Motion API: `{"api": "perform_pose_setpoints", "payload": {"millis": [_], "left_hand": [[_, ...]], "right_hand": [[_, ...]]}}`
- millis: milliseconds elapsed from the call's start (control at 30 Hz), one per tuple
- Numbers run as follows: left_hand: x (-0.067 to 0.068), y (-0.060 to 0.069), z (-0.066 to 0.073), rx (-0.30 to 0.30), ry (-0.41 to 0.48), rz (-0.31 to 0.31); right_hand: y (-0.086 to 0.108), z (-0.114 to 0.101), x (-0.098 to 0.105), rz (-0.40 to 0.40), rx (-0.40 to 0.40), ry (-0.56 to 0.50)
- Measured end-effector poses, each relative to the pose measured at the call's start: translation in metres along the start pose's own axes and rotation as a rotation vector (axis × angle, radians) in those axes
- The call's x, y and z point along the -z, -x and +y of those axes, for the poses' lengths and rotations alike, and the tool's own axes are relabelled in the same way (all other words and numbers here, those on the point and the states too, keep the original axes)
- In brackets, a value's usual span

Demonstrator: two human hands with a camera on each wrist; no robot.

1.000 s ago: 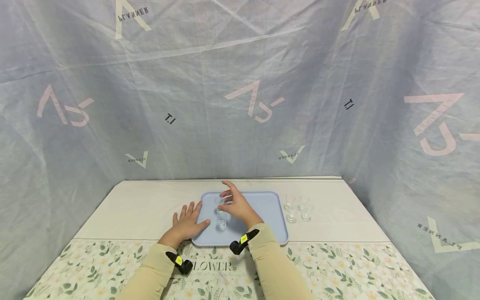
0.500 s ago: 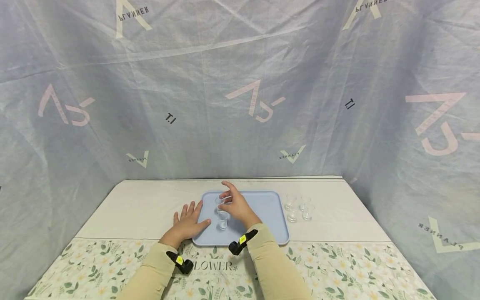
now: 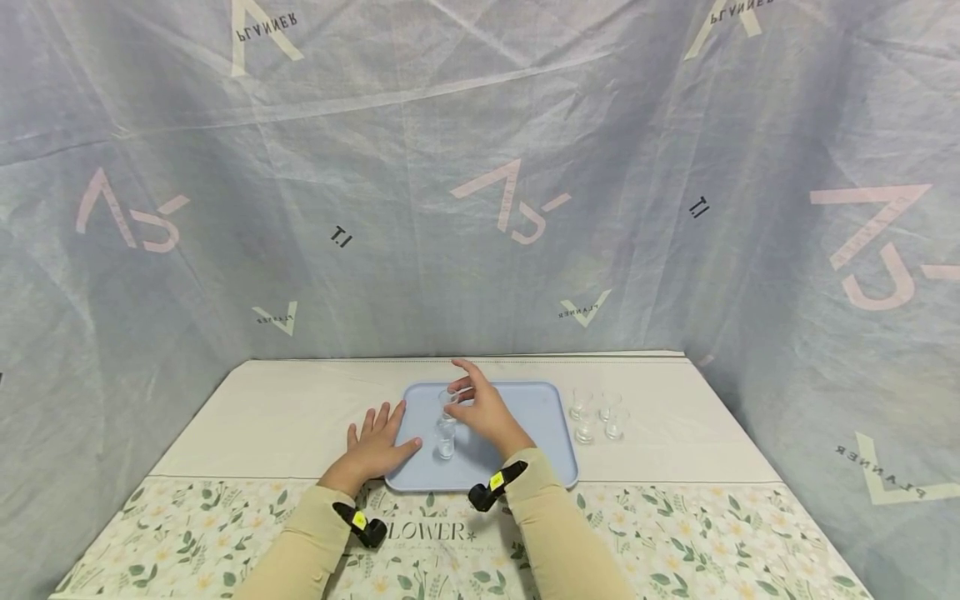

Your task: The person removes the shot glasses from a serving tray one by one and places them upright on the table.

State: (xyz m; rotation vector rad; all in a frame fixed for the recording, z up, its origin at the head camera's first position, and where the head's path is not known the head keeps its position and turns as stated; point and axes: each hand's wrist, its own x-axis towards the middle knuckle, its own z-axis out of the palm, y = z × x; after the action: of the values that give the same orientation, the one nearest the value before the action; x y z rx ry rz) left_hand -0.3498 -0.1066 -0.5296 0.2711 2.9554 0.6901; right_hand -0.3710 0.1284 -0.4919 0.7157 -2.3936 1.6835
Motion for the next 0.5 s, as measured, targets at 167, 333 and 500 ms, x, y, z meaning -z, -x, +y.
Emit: {"api": "perform_pose_setpoints", "payload": {"millis": [167, 333, 500], "left_hand": [[0.002, 0.002, 0.001, -0.002, -0.001, -0.005], [0.002, 0.003, 0.001, -0.009, 0.015, -0.005], [0.004, 0.005, 0.002, -0.008, 0.014, -0.013]], "right_hand": [[0.006, -0.002, 0.014, 0.007, -0.019, 0.027], [0.012, -0.004, 0.029, 0.012, -0.011, 0.018], [0.02, -0.006, 0.044, 0.019, -0.007, 0.036]]}}
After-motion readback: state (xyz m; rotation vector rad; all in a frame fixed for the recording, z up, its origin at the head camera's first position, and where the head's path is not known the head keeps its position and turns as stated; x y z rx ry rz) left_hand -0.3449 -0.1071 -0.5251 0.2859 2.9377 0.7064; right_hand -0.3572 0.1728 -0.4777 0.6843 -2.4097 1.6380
